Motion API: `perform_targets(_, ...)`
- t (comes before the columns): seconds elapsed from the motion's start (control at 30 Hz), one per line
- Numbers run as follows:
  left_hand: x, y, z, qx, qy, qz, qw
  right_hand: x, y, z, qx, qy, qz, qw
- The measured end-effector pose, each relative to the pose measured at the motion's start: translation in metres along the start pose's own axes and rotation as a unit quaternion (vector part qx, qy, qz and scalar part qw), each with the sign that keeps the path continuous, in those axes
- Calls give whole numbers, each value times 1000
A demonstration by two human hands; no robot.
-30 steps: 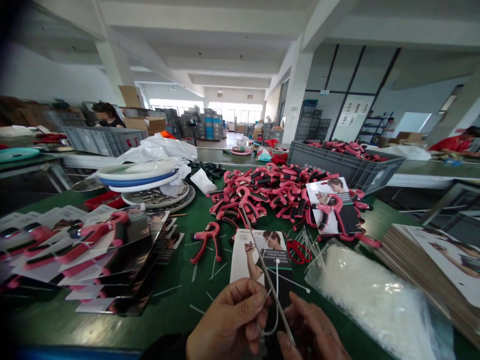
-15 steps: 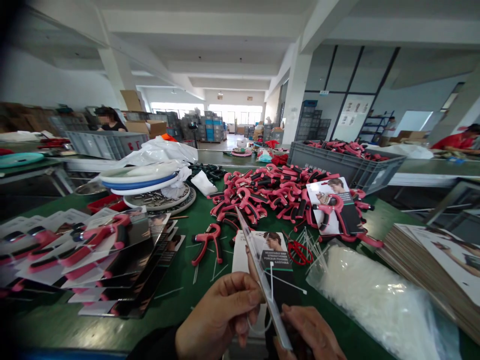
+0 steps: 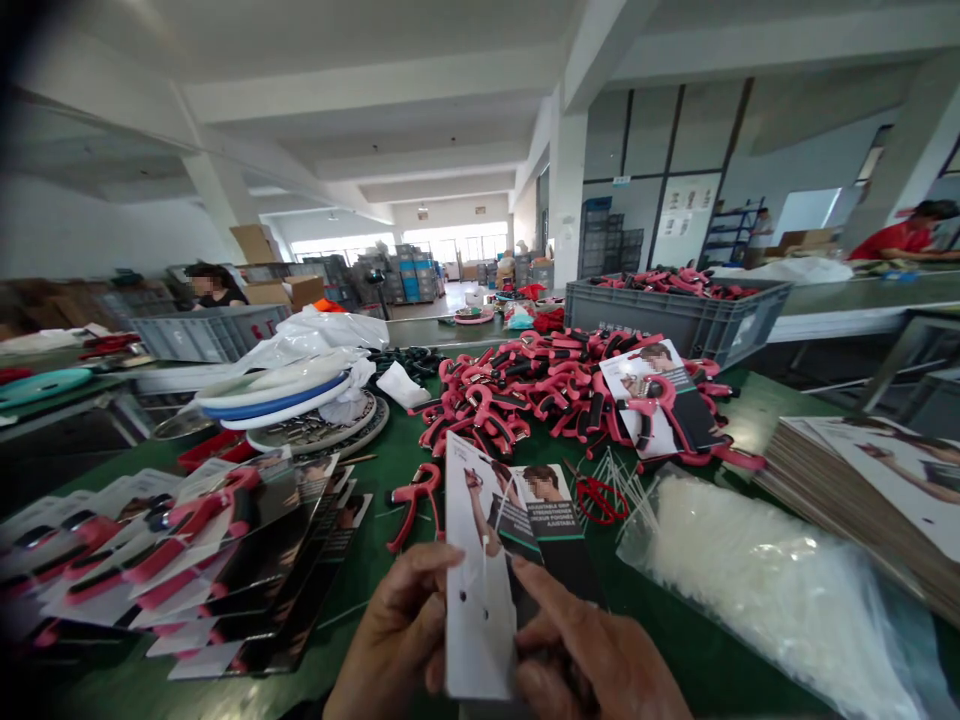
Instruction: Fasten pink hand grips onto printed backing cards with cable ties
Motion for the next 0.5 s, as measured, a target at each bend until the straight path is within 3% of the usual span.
perform_targets(0.23, 0, -3, 5, 23, 59, 23, 998, 54, 18, -19, -60, 141, 15, 988)
perform_targets(0.5, 1, 6, 10, 61, 66, 43, 995, 59, 0, -38, -112, 242, -44, 963)
Point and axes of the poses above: each hand's wrist, its own x-axis towards the middle knuckle, its own z-axis out of the back of the hand, y = z × x, the point moved 10 cm from there along x, towards the middle knuckle, and after that the axes turned 15 degrees about y, right-handed, at the moved point
